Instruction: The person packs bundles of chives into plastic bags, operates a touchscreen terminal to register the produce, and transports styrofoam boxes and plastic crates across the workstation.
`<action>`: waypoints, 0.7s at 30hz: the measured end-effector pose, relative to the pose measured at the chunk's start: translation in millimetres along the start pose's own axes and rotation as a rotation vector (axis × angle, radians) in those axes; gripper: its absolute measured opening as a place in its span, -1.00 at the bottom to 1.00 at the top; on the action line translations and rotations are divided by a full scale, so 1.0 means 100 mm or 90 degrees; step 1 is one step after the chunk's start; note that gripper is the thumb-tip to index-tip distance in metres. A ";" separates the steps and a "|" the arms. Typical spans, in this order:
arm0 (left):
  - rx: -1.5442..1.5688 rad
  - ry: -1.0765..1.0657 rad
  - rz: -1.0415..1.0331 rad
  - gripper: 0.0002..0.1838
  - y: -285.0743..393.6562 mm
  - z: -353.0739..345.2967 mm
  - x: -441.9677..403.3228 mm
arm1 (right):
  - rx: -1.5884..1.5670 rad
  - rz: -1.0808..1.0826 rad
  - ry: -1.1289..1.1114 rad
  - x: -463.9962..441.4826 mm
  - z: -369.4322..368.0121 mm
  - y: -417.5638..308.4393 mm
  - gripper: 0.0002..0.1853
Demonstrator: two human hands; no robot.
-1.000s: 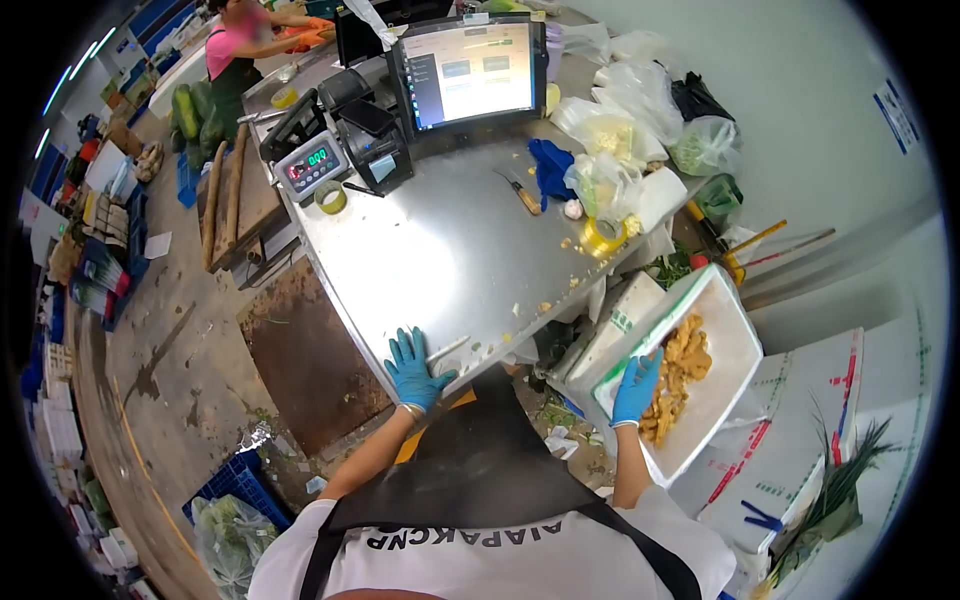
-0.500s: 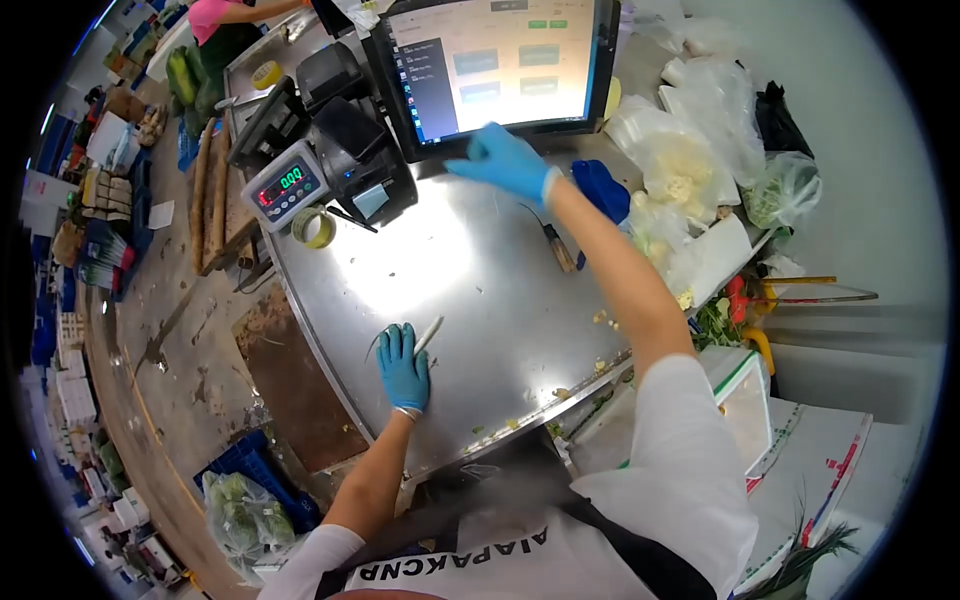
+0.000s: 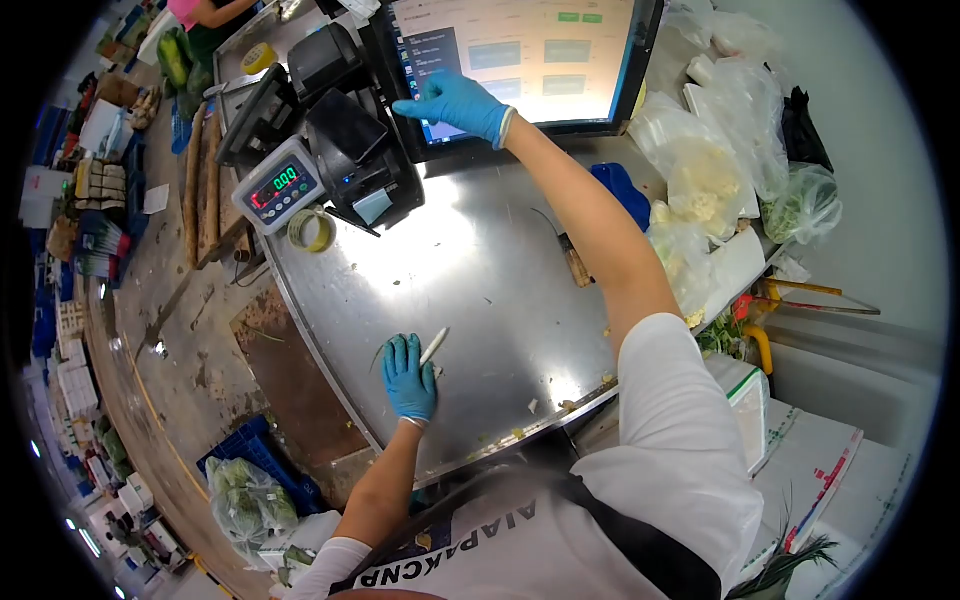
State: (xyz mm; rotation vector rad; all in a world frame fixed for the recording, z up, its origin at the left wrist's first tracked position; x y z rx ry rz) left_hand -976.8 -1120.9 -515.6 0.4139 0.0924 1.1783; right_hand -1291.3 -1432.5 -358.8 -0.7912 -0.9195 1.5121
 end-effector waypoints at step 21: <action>0.033 0.061 -0.032 -0.44 0.12 0.01 0.06 | 0.487 0.100 -0.164 2.92 -2.71 0.65 -0.73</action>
Point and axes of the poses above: each hand's wrist, its own x-axis away from the middle knuckle, its own z-axis out of the back of the hand, y = z × x, the point moved 6 cm from there along -x, towards the middle knuckle, and after that the axes turned 5 degrees about -y, right-handed, at the moved point
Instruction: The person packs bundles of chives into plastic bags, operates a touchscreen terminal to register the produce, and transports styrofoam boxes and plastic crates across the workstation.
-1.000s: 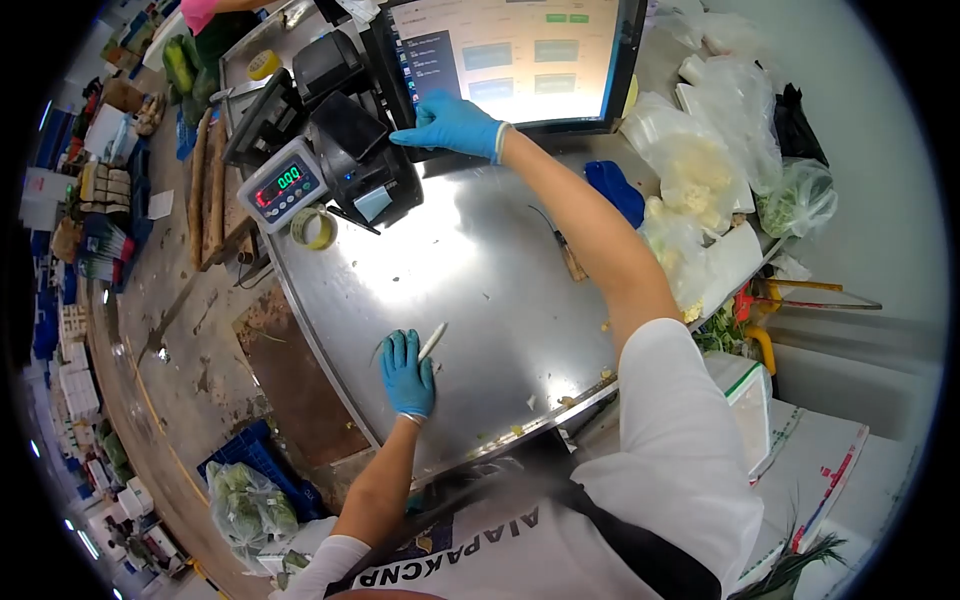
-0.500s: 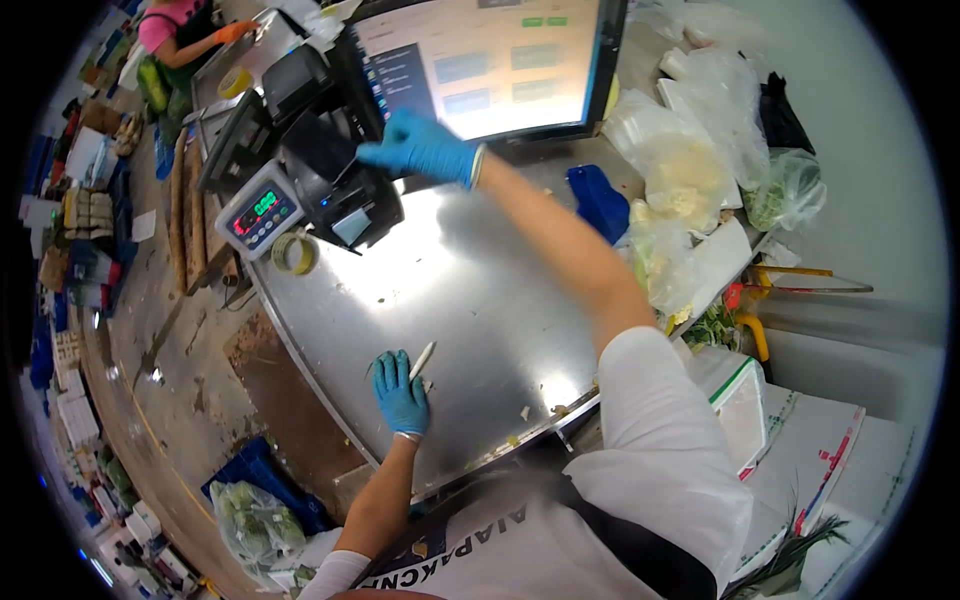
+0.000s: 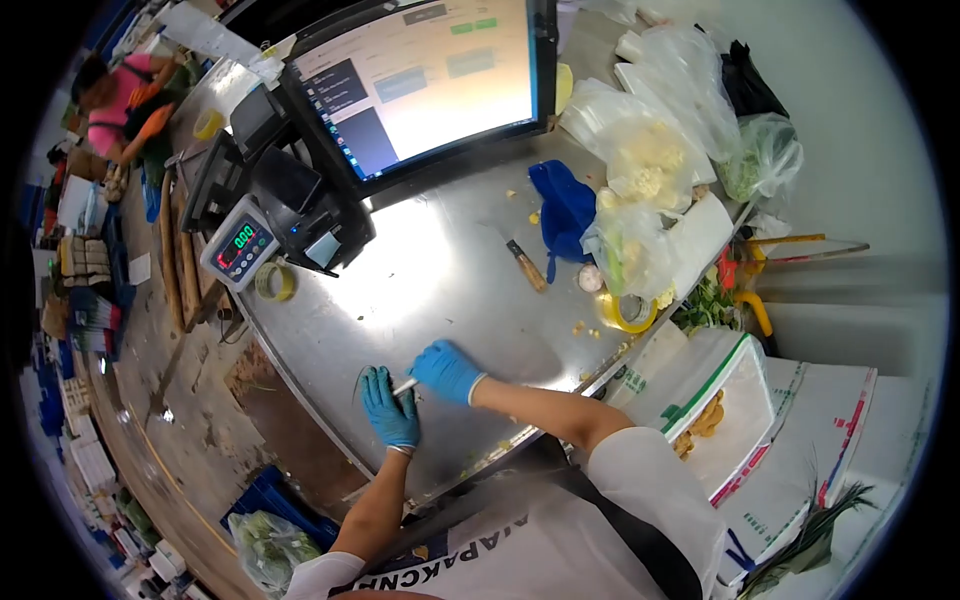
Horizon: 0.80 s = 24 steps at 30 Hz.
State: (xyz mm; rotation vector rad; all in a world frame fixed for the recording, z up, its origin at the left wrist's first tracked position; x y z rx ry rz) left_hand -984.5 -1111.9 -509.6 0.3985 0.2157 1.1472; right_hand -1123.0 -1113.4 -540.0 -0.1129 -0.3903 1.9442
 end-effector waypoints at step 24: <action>0.068 0.023 -0.051 -0.88 -0.01 -0.05 0.42 | -0.330 -0.564 0.202 3.58 -0.08 -1.91 -0.60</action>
Point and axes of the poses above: each hand's wrist, its own x-axis away from the middle knuckle, its own z-axis out of the back of the hand, y = z × x, the point moved 6 cm from there along -x, towards the middle knuckle, and after that the axes turned 5 degrees about -y, right-handed, at the moved point
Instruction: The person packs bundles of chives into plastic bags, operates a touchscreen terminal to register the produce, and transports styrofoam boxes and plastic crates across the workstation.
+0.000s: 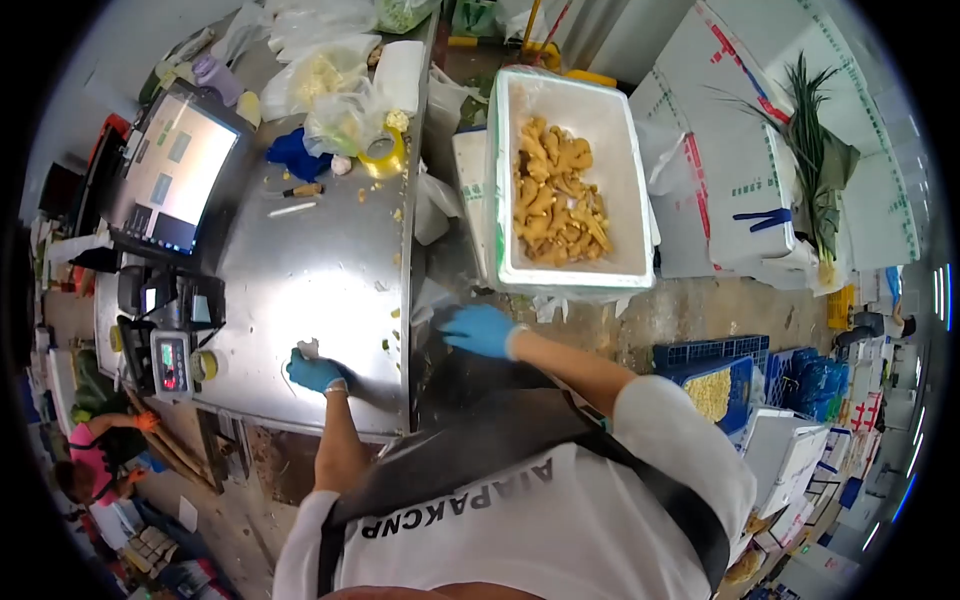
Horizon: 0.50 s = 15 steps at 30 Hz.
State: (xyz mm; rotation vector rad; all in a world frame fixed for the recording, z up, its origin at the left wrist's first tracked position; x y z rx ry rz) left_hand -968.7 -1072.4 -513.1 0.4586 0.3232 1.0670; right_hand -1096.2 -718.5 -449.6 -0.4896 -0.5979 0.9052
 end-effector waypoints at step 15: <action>0.058 -0.839 -0.769 -0.52 2.15 -0.56 2.98 | -0.163 -0.425 0.093 2.95 -0.58 1.52 -0.64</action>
Point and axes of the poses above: each hand's wrist, its own x-axis away from the middle knuckle, its own z-axis out of the back of the hand, y = z × x, the point moved 6 cm from there along -x, towards the middle knuckle, and after that the axes turned 5 degrees about -y, right-handed, at the moved point
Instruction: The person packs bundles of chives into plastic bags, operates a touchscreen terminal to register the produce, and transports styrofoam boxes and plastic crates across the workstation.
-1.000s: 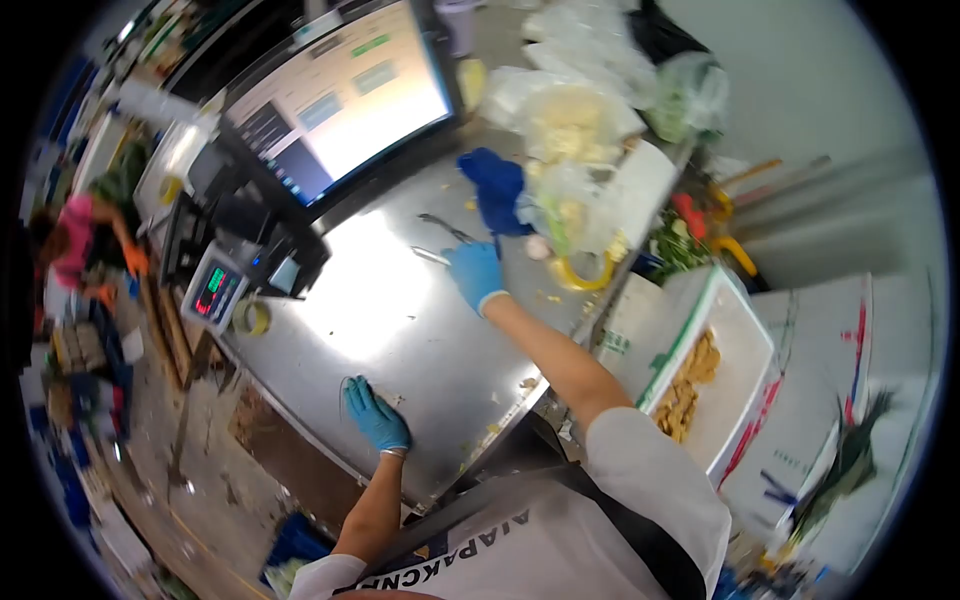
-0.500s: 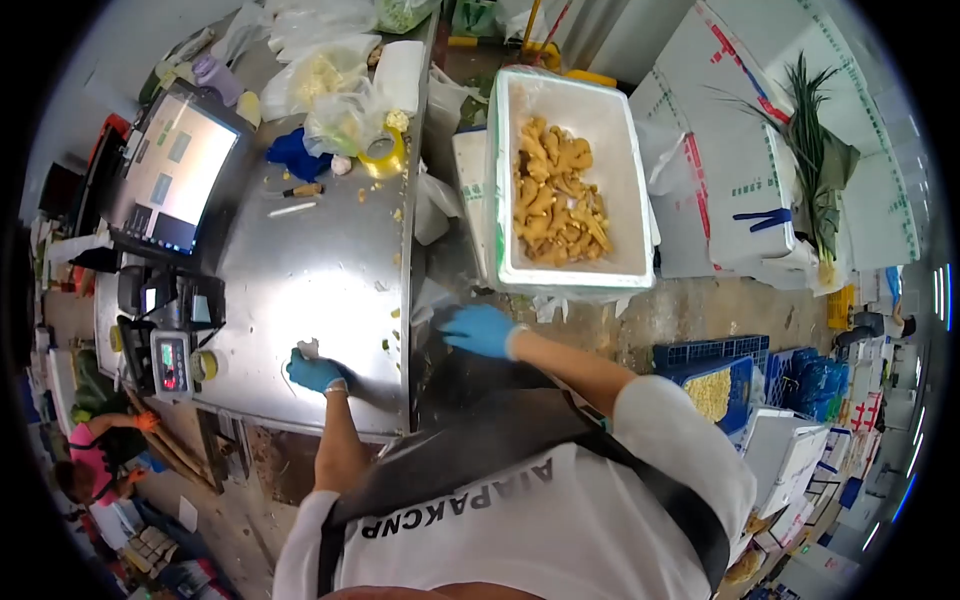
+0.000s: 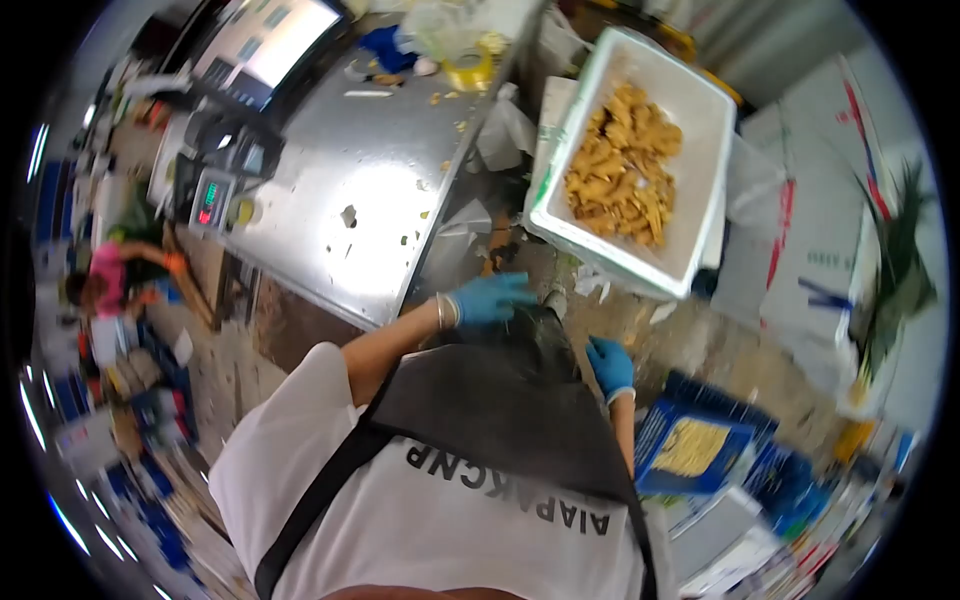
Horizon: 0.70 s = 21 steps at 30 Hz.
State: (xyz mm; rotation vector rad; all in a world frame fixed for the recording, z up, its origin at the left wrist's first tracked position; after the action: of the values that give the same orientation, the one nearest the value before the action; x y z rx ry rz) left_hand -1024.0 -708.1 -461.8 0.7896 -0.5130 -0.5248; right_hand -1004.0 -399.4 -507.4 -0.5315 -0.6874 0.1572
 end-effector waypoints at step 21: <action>0.166 0.588 0.429 -0.77 -4.13 3.29 0.49 | -0.090 -0.266 -0.084 0.02 0.01 -0.02 -0.63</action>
State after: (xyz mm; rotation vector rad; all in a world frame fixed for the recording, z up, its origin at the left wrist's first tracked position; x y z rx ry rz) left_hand -1287.8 -1154.5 -570.4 0.9461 0.0425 0.5438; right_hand -1003.0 -400.3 -504.9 -0.5039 -0.9286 -0.2513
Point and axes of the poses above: each hand's wrist, its own x-axis away from the middle knuckle, its own z-axis out of the back of the hand, y = z × x, the point moved 6 cm from there along -x, towards the middle knuckle, and after that the axes turned 5 degrees about -y, right-handed, at the moved point
